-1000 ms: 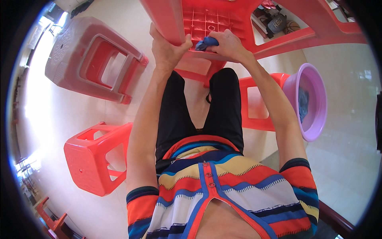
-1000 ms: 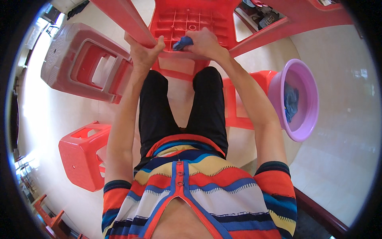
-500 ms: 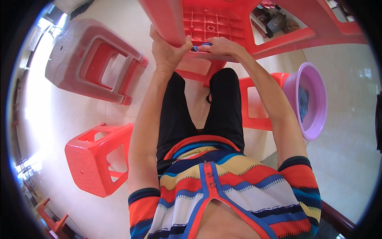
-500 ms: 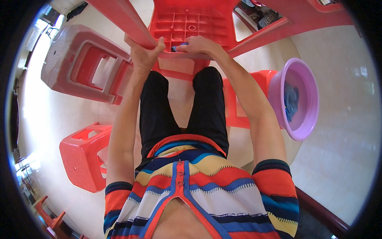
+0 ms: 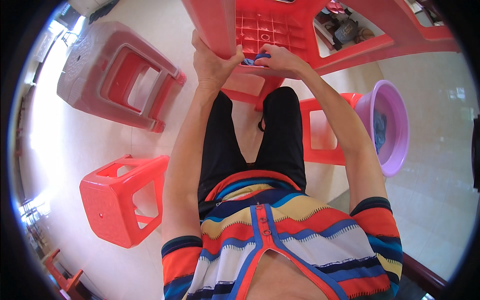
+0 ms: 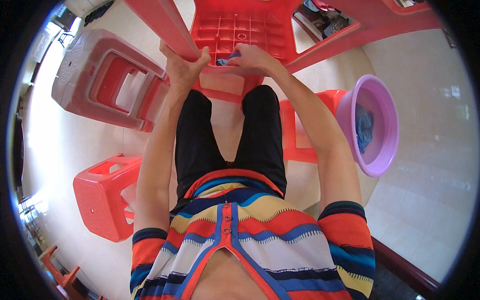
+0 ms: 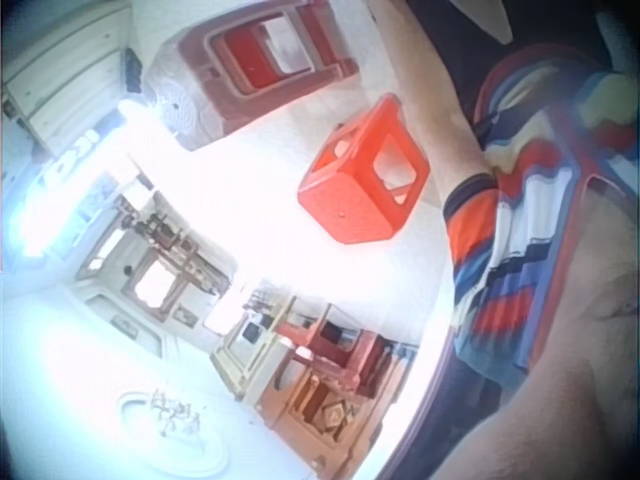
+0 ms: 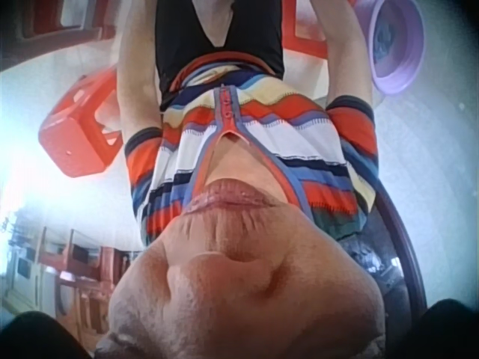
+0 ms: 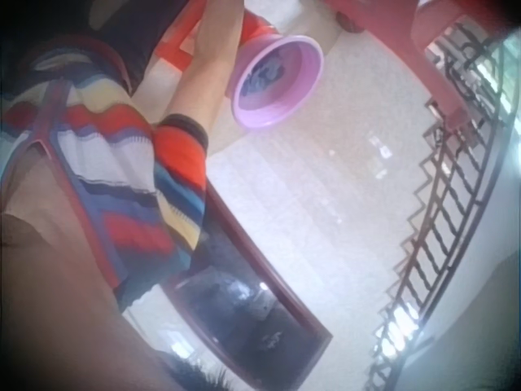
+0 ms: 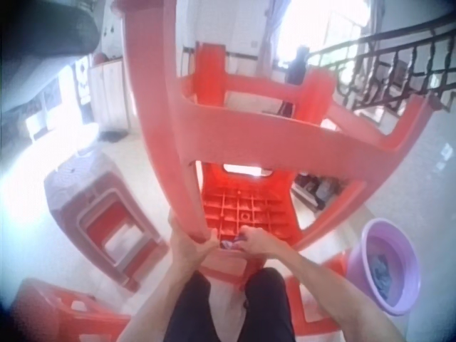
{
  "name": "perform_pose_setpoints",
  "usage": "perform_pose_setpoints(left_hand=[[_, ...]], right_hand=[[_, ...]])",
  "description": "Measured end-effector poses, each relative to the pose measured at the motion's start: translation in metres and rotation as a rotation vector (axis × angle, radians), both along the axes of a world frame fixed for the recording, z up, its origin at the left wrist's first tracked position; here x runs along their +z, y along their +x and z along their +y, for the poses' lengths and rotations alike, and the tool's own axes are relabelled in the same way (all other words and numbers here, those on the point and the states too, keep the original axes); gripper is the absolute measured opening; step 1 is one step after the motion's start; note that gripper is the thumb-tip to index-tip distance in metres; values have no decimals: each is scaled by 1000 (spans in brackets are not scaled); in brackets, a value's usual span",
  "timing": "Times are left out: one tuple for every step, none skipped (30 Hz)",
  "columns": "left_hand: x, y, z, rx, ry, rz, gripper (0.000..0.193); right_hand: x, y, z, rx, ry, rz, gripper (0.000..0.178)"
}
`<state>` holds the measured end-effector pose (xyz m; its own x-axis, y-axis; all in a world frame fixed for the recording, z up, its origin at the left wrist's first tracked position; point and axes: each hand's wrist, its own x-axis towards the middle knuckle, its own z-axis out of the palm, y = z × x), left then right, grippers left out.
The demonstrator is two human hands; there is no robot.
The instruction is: The person cleans plastic stools by wiping the surfaces, undersides, and legs of the stools with a cloth.
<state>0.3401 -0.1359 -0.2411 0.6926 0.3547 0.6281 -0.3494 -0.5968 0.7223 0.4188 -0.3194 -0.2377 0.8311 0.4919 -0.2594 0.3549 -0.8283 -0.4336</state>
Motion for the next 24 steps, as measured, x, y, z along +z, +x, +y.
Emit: perform_pose_setpoints(left_hand=[[0, 1, 0, -16, -2, 14, 91], [0, 2, 0, -13, -4, 14, 91], [-1, 1, 0, -5, 12, -5, 91], [-1, -1, 1, 3, 29, -24, 91], [-2, -1, 2, -1, 26, -24, 91], [-3, -1, 4, 4, 14, 10, 90], [-3, -1, 5, 9, 1, 45, 90], [-2, -1, 4, 5, -2, 42, 90], [-1, -1, 3, -16, -24, 39, 90], [0, -1, 3, -36, -46, 37, 90], [0, 0, 3, -34, -47, 36, 90], [-1, 1, 2, -42, -34, 14, 89], [-1, 3, 2, -50, -22, -8, 89], [-1, 3, 1, -47, -22, -4, 89], [-1, 3, 1, -41, -10, -29, 89], [-1, 3, 0, -36, 2, -56, 88], [-2, 3, 1, -39, 2, -55, 88], [-3, 2, 2, -32, -4, -39, 88], [-3, 2, 1, -25, -9, -24, 89], [-3, 2, 2, -26, -9, -22, 89], [-3, 1, 2, -6, 7, -17, 89], [-3, 0, 3, 14, 24, -13, 90], [-3, 1, 3, 16, 25, -16, 90], [-3, 0, 4, 17, 21, -6, 91]], right_hand=[[-1, 5, -7, -33, 53, -76, 41], [-3, 8, -12, -62, 106, -147, 43], [7, 7, -10, -55, 105, -142, 43], [20, 10, -9, -145, 75, -299, 42], [30, 11, -9, -244, 42, -461, 42], [31, 12, -9, -247, 38, -461, 42], [32, 12, -8, -257, -54, -531, 45], [32, 15, -9, -267, -148, -605, 47], [28, 16, -9, -269, -151, -607, 47], [17, 16, -8, -248, -233, -411, 49], [4, 15, -7, -223, -310, -214, 51], [-6, 10, -7, -280, -257, -150, 57], [-10, 13, -10, -276, -257, -151, 57], [-10, 11, -13, -281, -228, -132, 59], [-10, 10, -16, -288, -199, -113, 61], [-12, 17, -20, -211, -201, -123, 63], [-13, 16, -21, -214, -202, -122, 63], [-14, 15, -21, -194, -215, -152, 63], [-14, 15, -21, -174, -229, -183, 62], [-12, 14, -17, -175, -229, -181, 62], [-8, 14, -13, -174, -272, -166, 61], [-4, 14, -8, -171, -315, -152, 61], [0, 14, -3, -170, -314, -155, 61], [3, 12, 2, -170, -359, -162, 59]])
